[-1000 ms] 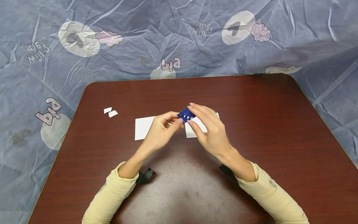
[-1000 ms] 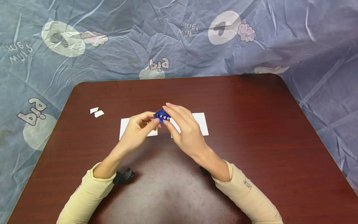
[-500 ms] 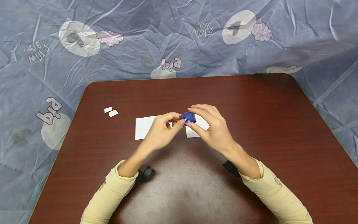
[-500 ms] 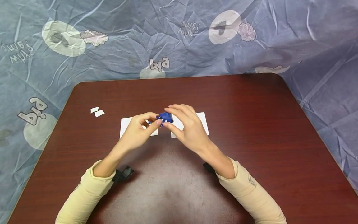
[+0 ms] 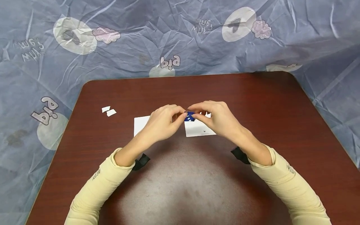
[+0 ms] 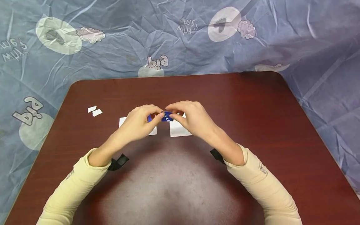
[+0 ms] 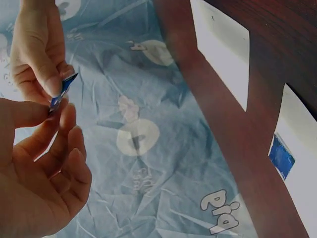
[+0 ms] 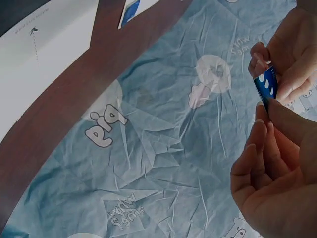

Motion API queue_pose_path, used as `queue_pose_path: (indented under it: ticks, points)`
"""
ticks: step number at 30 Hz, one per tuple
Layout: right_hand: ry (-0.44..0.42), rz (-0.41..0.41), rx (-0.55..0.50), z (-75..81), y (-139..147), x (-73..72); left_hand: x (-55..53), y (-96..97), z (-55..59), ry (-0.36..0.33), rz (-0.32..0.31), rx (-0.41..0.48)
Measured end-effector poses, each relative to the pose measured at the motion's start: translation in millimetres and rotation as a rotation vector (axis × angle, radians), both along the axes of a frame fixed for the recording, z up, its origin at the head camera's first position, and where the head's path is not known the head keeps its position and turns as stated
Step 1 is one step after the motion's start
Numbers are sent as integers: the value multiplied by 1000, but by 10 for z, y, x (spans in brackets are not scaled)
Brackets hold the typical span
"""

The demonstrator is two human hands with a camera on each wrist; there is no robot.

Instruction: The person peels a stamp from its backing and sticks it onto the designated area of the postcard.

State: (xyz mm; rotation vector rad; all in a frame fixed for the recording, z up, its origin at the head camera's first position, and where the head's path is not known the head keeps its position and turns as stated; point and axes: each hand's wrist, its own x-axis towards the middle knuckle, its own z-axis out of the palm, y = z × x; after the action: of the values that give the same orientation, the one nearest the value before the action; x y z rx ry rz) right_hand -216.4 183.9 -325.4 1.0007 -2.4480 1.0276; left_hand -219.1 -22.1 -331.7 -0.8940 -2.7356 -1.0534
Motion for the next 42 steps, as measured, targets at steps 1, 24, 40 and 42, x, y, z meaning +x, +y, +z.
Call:
queue_pose_path:
  ticks: [1, 24, 40, 42]
  points:
    - [-12, -5, 2, 11, 2, 3, -4, 9, 8, 4, 5, 4]
    - [-384, -244, -76, -56, 203, -111, -99, 97, -164, 81, 70, 205]
    - [-616, -502, -142, -459, 665, -432, 21, 229, -806, -173, -322, -449]
    - [-640, -509, -131, -517, 704, -457, 29, 233, -856, -179, -339, -498]
